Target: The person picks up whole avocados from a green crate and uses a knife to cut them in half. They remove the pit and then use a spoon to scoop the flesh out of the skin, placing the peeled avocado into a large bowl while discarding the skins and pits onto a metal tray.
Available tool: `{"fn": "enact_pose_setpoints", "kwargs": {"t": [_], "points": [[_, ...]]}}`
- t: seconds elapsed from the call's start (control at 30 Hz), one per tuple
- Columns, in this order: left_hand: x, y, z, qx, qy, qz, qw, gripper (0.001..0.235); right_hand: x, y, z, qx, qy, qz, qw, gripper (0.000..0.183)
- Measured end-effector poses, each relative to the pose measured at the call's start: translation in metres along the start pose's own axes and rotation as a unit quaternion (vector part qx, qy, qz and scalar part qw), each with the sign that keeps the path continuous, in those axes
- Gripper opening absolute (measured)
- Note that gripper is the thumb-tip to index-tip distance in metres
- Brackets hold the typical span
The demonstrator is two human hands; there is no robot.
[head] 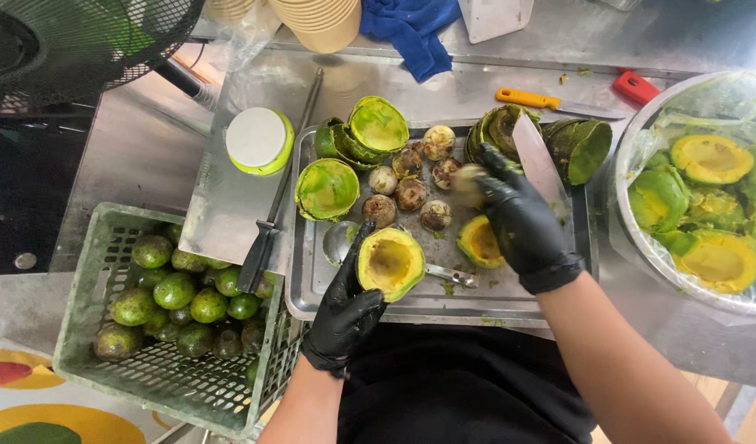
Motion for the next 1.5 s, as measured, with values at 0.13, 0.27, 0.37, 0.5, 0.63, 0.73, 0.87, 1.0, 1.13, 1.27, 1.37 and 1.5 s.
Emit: {"fn": "enact_pose_setpoints", "kwargs": {"t": [0.13,0.27,0.37,0.5,0.63,0.73,0.87,1.0,1.13,1.27,1.37,1.5], "points": [[-0.015,0.028,-0.003,0.014,-0.009,0.102,0.995,0.079,-0.008,-0.011,0.006,0.007,0.071,0.188,0.979,0.052],[-0.034,0.069,-0.008,0.083,-0.060,0.172,0.980,0.064,-0.024,0.009,0.028,0.035,0.102,0.218,0.970,0.050],[-0.036,0.065,-0.015,0.031,-0.076,0.321,0.944,0.064,-0.050,0.016,0.063,0.080,0.181,0.380,0.904,0.040],[-0.043,0.045,-0.015,0.077,-0.032,0.321,0.943,0.058,-0.027,-0.022,0.093,0.005,0.200,0.531,0.823,0.037],[-0.028,0.026,-0.010,0.077,-0.023,0.156,0.984,0.052,0.020,-0.080,0.085,-0.116,0.201,0.606,0.761,0.036],[-0.024,0.028,-0.005,0.103,-0.040,0.247,0.963,0.055,0.059,-0.098,0.061,-0.162,0.170,0.708,0.666,0.028],[-0.016,0.034,0.005,0.126,-0.066,0.239,0.961,0.053,0.085,-0.104,0.044,-0.157,0.181,0.756,0.610,0.022],[-0.005,0.038,0.007,0.143,-0.087,0.248,0.954,0.053,0.094,-0.098,0.047,-0.175,0.147,0.769,0.597,0.027],[-0.004,0.035,0.002,0.113,-0.083,0.288,0.947,0.052,0.089,-0.101,0.058,-0.181,0.201,0.697,0.665,0.026],[0.009,0.035,0.007,0.121,-0.107,0.172,0.972,0.049,0.092,-0.077,0.052,-0.159,0.046,0.719,0.675,0.019],[0.036,0.035,0.020,0.114,-0.165,0.033,0.979,0.046,0.080,-0.047,0.066,-0.172,-0.155,0.703,0.672,0.037],[0.058,0.055,0.026,0.156,-0.199,0.037,0.967,0.052,0.033,-0.023,0.090,-0.101,-0.146,0.674,0.717,0.038]]}}
Point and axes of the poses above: each hand's wrist, its own z-axis away from the middle knuckle, its own y-axis out of the back of the hand, x = y × z, the point moved 10 cm from there along -z, towards the middle knuckle, and after that the axes turned 2 degrees about -x, right-handed, at the moved point
